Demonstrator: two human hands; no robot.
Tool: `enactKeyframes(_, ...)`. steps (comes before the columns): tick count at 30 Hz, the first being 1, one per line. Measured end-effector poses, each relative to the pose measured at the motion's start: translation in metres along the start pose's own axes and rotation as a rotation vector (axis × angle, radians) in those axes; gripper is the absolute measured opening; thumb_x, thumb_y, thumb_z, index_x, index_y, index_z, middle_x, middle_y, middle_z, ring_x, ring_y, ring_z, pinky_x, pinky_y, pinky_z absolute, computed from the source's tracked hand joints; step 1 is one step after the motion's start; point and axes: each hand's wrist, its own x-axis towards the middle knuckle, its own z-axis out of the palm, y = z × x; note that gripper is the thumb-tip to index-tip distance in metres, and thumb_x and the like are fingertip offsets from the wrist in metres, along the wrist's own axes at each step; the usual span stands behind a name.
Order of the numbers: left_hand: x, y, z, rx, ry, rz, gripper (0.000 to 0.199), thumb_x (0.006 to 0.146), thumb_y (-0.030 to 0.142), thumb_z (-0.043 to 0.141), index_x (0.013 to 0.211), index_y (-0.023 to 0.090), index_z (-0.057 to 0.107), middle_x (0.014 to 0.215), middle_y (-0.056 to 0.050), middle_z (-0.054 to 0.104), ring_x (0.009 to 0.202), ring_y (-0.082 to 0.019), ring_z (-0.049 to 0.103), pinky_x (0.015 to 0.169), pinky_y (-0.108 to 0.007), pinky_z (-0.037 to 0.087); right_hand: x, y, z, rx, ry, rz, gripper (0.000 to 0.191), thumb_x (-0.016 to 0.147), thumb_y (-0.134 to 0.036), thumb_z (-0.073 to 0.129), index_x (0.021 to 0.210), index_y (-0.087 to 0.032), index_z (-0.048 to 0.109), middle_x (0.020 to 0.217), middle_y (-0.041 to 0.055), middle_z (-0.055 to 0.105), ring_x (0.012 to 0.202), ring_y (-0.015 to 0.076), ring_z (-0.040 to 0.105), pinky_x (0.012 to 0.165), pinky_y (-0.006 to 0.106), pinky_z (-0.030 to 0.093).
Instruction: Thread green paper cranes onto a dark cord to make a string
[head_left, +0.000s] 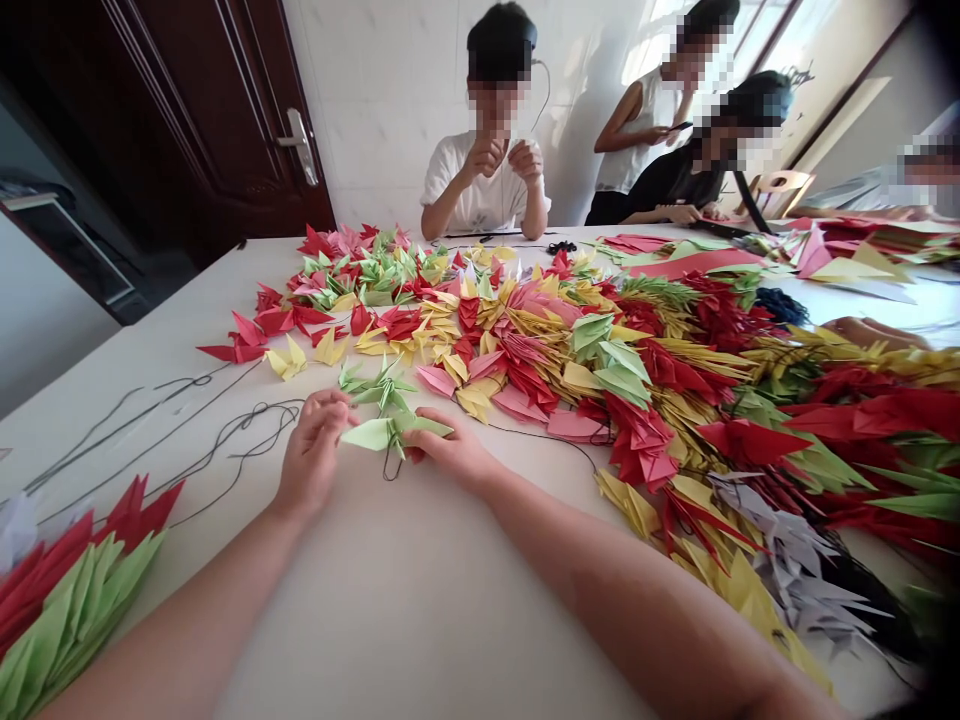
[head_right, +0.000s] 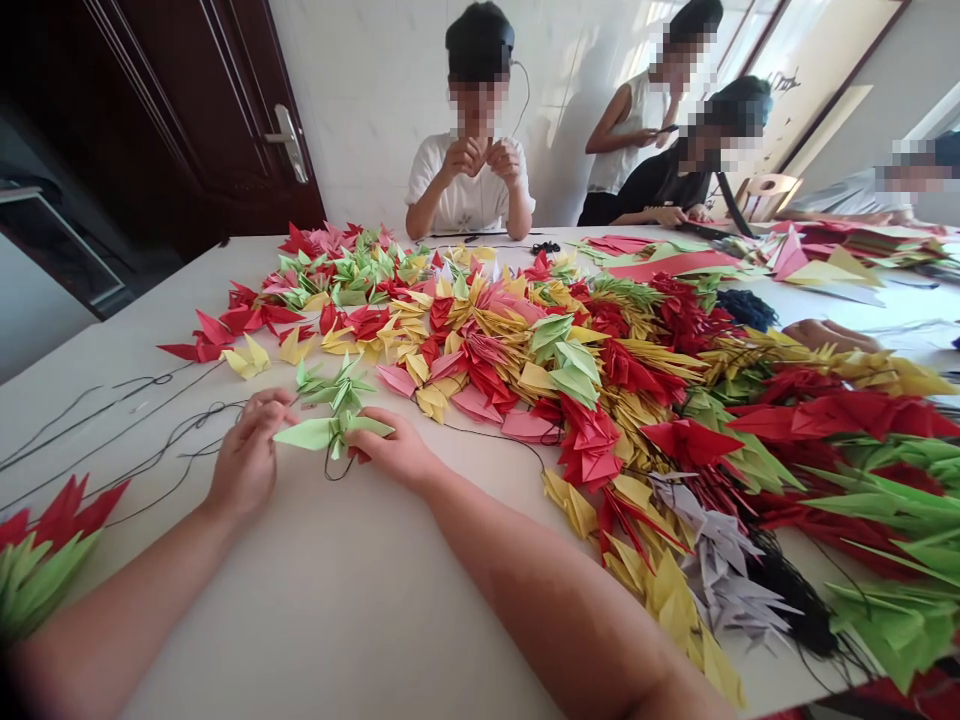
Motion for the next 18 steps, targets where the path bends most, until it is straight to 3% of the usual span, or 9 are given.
enactKeyframes(2,0.003,-0.003,0.0,-0.117,-0.035,0.037,0.036,0.076,0.054,0.045,0.085,0.021,0.057,0.109,-0.004,0.05,0.095,-0.018,0.049,0.077,-0.027,0.041,0.0,0.0,-0.001,0.009,0.023,-0.035,0.015,0.065,-0.031,0.057,0.065,-0.018,0.049,0.056,-0.004,0.054,0.053,0.007,0.046,0.059,0.022,0.041)
enactKeyframes(3,0.004,-0.003,0.0,-0.159,-0.067,0.036,0.042,0.074,0.057,0.045,0.093,0.021,0.055,0.11,-0.005,0.05,0.097,-0.019,0.049,0.078,-0.028,0.041,0.0,0.001,-0.001,0.012,0.034,-0.055,0.015,0.066,-0.031,0.056,0.065,-0.018,0.049,0.056,-0.0042,0.053,0.052,0.0068,0.046,0.058,0.021,0.04)
enactKeyframes(6,0.002,0.0,0.0,-0.072,-0.254,-0.035,0.049,0.068,0.059,0.05,0.094,0.018,0.055,0.087,-0.004,0.057,0.08,-0.018,0.053,0.069,-0.027,0.043,0.0,0.001,-0.002,-0.012,0.024,-0.104,0.016,0.068,-0.033,0.053,0.067,-0.018,0.048,0.055,-0.0045,0.052,0.048,0.0066,0.044,0.052,0.021,0.039)
enactKeyframes(10,-0.005,0.012,0.003,0.127,-0.428,-0.107,0.034,0.074,0.047,0.051,0.071,0.015,0.06,0.063,0.0,0.056,0.065,-0.015,0.052,0.063,-0.025,0.041,-0.002,0.001,-0.001,-0.054,-0.058,-0.13,0.017,0.069,-0.035,0.054,0.069,-0.019,0.047,0.059,-0.0038,0.053,0.048,0.0073,0.046,0.048,0.021,0.038)
enactKeyframes(15,-0.006,0.014,0.005,0.044,-0.403,-0.109,0.032,0.077,0.042,0.048,0.081,0.014,0.063,0.072,-0.003,0.062,0.072,-0.017,0.054,0.069,-0.028,0.042,-0.001,0.0,0.0,-0.003,-0.053,-0.131,0.014,0.069,-0.032,0.053,0.066,-0.019,0.047,0.06,-0.0044,0.054,0.051,0.0071,0.046,0.055,0.022,0.04)
enactKeyframes(18,-0.005,0.011,0.005,-0.016,-0.445,-0.13,0.035,0.08,0.044,0.043,0.084,0.014,0.062,0.076,-0.005,0.062,0.075,-0.018,0.054,0.072,-0.029,0.042,0.001,0.0,0.0,0.018,-0.042,-0.127,0.013,0.07,-0.031,0.052,0.066,-0.02,0.047,0.058,-0.0051,0.053,0.05,0.0072,0.046,0.055,0.022,0.039)
